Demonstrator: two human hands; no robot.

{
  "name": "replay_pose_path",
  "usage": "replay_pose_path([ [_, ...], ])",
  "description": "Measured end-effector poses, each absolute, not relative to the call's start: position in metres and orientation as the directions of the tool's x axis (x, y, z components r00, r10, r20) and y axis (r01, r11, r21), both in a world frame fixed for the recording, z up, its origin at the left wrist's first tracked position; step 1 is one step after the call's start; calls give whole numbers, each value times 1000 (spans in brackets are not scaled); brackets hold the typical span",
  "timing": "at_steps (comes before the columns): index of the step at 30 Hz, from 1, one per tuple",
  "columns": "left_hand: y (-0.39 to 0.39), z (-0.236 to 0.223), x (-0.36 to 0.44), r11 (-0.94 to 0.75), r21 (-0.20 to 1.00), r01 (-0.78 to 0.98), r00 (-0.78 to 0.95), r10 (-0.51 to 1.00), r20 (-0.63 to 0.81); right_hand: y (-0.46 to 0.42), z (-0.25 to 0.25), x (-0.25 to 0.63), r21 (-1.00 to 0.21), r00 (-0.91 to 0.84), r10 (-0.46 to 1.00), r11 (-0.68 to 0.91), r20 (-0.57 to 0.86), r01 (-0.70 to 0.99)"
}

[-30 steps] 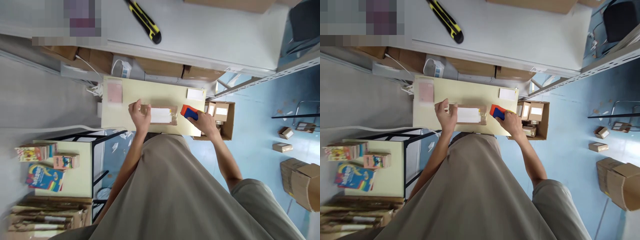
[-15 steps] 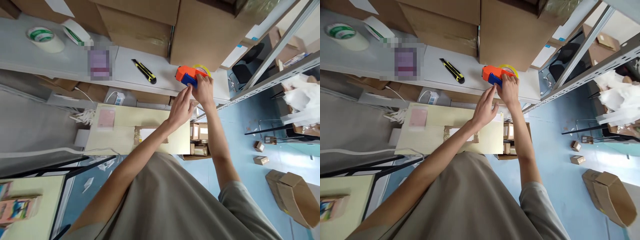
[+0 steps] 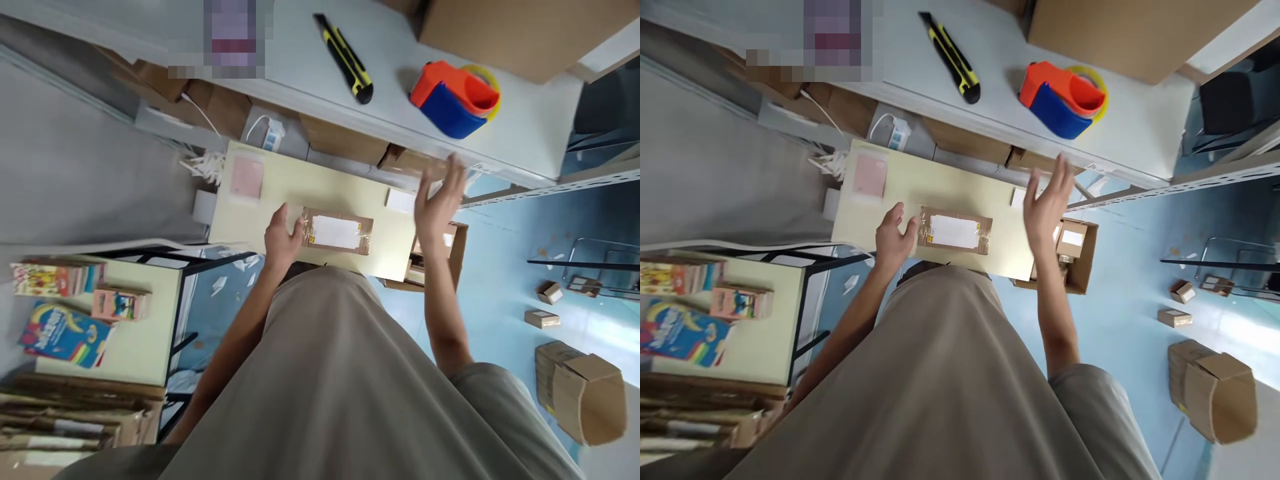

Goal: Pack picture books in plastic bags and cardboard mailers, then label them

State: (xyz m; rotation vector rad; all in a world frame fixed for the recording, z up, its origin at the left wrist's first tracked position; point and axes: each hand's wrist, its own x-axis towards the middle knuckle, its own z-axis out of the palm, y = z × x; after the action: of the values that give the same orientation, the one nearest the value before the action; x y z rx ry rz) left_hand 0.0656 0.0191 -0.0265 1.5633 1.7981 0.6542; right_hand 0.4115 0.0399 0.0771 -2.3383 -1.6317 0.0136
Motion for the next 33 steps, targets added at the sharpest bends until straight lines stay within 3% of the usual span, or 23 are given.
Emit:
replay_pose_path([
  [4,-6,-42,49,306,673,674,-86,937,-340,-44,20,332,-366,287,869,-441,-403,819],
  [7,-7,-40,64,283,623,729,-6,913,-407,-64,-4,293,-314,331,756,-567,-564,761],
  [11,5,-39,84,260,486,834,-43,910,-413,-58,-14,281,-199,451,702,-636,-552,746],
  [14,15,-43,87,251,451,857,-61,917,-394,-53,-19,285,-228,479,708,-655,-519,721],
  [22,22,-39,60,114,555,824,164,890,-426,-67,-17,297,-368,427,744,-641,-514,674],
  [25,23,-33,44,42,683,729,294,882,-368,-79,-3,311,-497,428,802,-596,-417,631],
  [28,26,-39,29,25,786,617,315,908,-276,-87,-5,325,-659,439,856,-498,-272,564],
  [33,30,-79,17,98,809,580,260,918,-299,-91,-67,324,-847,399,867,-432,-297,309],
])
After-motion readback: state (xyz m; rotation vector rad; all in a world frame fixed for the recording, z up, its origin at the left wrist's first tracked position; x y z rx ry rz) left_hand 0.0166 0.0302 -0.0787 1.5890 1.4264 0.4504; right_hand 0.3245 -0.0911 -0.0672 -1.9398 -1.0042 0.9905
